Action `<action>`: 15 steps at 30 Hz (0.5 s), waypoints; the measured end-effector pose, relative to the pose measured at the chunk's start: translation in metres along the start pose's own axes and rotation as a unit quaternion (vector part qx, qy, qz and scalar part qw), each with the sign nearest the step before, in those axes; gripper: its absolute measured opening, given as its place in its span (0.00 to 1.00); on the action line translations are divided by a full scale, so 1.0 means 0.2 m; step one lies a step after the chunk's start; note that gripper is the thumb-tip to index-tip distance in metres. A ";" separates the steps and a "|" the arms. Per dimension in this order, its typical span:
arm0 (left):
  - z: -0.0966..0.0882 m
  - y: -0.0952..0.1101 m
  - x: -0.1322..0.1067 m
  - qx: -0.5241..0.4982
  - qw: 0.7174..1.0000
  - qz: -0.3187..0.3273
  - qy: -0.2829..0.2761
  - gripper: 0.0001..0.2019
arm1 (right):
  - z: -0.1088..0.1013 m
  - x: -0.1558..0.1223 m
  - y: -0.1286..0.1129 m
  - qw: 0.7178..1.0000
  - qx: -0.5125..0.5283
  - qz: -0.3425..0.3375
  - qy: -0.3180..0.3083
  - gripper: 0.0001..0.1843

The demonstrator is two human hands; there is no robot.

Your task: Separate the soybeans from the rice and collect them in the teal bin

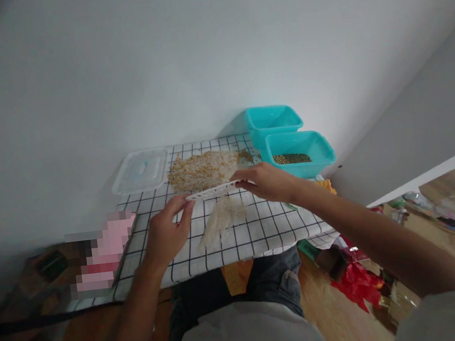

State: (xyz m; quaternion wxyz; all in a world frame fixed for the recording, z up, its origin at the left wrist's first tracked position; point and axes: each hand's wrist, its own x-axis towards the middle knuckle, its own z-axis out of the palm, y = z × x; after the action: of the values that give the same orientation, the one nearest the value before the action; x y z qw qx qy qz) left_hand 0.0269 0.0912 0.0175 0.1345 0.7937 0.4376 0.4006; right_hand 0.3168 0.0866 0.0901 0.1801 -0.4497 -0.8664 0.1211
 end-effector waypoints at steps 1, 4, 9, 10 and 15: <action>0.01 -0.01 0.04 -0.018 1.000 0.005 -0.019 0.09 | 0.01 -0.03 0.01 1.000 0.000 0.018 0.015 0.14; 0.04 -0.03 0.11 -0.046 0.996 0.024 -0.076 0.10 | 0.06 -0.10 0.06 0.997 0.006 0.061 0.043 0.13; 0.06 -0.06 0.15 -0.044 0.992 0.026 -0.117 0.10 | 0.13 -0.12 0.08 0.995 0.023 0.083 0.042 0.14; 0.06 -0.06 0.15 -0.043 0.992 0.024 -0.119 0.10 | 0.13 -0.12 0.08 0.995 0.023 0.084 0.042 0.14; 0.06 -0.09 0.14 -0.042 0.991 0.013 -0.127 0.11 | 0.15 -0.11 0.09 0.995 0.027 0.088 0.034 0.14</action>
State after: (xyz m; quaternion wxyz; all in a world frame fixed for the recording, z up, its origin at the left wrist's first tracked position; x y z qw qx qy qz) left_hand 0.0333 0.1244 0.0148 0.2170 0.8375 0.3895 0.3159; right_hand 0.3284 0.0774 0.0519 0.2104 -0.5225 -0.8135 0.1449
